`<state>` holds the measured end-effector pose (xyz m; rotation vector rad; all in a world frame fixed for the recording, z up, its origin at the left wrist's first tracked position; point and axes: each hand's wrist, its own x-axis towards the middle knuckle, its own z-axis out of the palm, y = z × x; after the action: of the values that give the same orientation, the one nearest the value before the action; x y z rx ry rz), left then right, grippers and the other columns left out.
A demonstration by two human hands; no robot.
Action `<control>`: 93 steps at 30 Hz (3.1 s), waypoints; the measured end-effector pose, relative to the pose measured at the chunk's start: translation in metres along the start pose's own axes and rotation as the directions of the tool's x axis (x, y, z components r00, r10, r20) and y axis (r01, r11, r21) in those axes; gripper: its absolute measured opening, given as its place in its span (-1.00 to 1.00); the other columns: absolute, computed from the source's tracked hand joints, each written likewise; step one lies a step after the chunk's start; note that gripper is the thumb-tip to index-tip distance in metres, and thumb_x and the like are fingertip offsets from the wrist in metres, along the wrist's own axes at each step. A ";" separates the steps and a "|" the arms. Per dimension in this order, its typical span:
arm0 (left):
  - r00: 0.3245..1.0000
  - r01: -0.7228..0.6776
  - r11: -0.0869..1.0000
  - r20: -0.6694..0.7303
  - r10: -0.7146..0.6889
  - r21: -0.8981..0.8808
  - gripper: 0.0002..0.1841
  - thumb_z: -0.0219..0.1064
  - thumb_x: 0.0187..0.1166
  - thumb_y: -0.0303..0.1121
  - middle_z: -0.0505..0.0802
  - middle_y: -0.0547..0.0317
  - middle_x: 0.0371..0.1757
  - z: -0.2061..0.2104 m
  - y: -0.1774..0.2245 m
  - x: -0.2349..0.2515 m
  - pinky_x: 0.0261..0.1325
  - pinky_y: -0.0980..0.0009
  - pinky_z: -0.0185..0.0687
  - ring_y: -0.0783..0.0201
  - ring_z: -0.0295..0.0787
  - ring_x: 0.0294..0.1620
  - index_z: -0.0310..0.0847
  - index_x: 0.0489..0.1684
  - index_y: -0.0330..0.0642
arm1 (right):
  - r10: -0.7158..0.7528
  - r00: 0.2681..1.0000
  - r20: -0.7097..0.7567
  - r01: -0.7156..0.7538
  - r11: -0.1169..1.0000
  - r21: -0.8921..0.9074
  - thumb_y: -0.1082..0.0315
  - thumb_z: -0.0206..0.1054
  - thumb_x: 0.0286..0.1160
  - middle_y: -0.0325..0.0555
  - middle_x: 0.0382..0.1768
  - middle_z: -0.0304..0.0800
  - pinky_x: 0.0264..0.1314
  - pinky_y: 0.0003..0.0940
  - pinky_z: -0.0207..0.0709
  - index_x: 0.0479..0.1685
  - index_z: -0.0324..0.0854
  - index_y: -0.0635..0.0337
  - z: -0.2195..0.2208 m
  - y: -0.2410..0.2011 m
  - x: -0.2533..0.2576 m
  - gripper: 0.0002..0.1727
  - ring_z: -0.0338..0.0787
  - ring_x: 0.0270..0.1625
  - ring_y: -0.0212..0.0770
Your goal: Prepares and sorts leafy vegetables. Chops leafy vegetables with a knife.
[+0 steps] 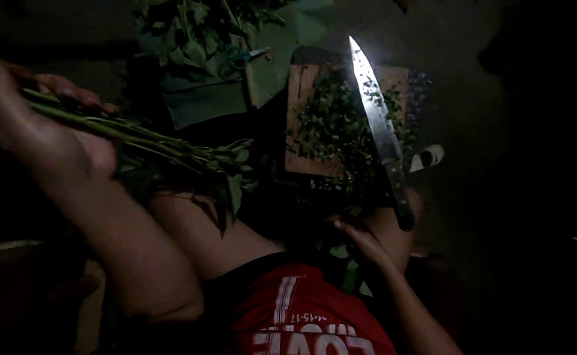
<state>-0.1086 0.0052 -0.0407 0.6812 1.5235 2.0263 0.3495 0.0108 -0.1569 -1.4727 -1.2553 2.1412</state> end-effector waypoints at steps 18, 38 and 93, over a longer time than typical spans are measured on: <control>0.989 -0.144 0.988 0.022 0.143 0.062 -0.89 0.01 0.91 -0.23 0.81 0.36 -0.48 0.072 0.081 -0.108 -0.32 0.28 0.92 0.27 0.88 -0.47 0.31 0.08 -0.02 | -0.680 0.689 0.249 0.703 0.711 -0.006 0.20 0.29 0.67 -0.46 -0.27 0.76 -0.24 -0.66 0.61 -0.03 0.72 0.00 0.029 -0.084 -0.051 -0.85 0.67 -0.32 -0.61; 0.940 0.101 0.978 0.305 -0.154 0.182 -0.73 0.15 0.84 -0.15 0.61 0.22 -0.38 0.103 0.077 -0.148 -0.32 0.28 0.87 0.30 0.73 -0.46 0.31 0.22 -0.10 | -0.612 0.630 0.479 0.760 0.359 -0.541 0.21 0.28 0.67 -0.12 -0.09 0.84 0.05 -0.06 0.73 0.17 0.64 0.06 0.109 -0.164 -0.037 -0.76 0.84 -0.06 -0.22; 0.922 0.062 0.991 0.373 -0.102 0.120 -0.69 -0.15 0.94 -0.12 0.63 0.30 -0.40 0.096 0.097 -0.126 -0.43 0.46 0.71 0.41 0.61 -0.55 0.38 0.16 -0.14 | -0.917 0.299 0.264 0.906 0.186 -0.381 0.32 0.07 0.69 -0.32 -0.39 0.56 -0.38 -0.55 0.56 0.08 0.51 0.26 0.070 -0.264 -0.062 -0.78 0.56 -0.46 -0.54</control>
<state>0.0392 -0.0339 0.0653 0.9707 1.4070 1.6418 0.2515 0.0938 0.0918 -0.4347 -2.0206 0.9594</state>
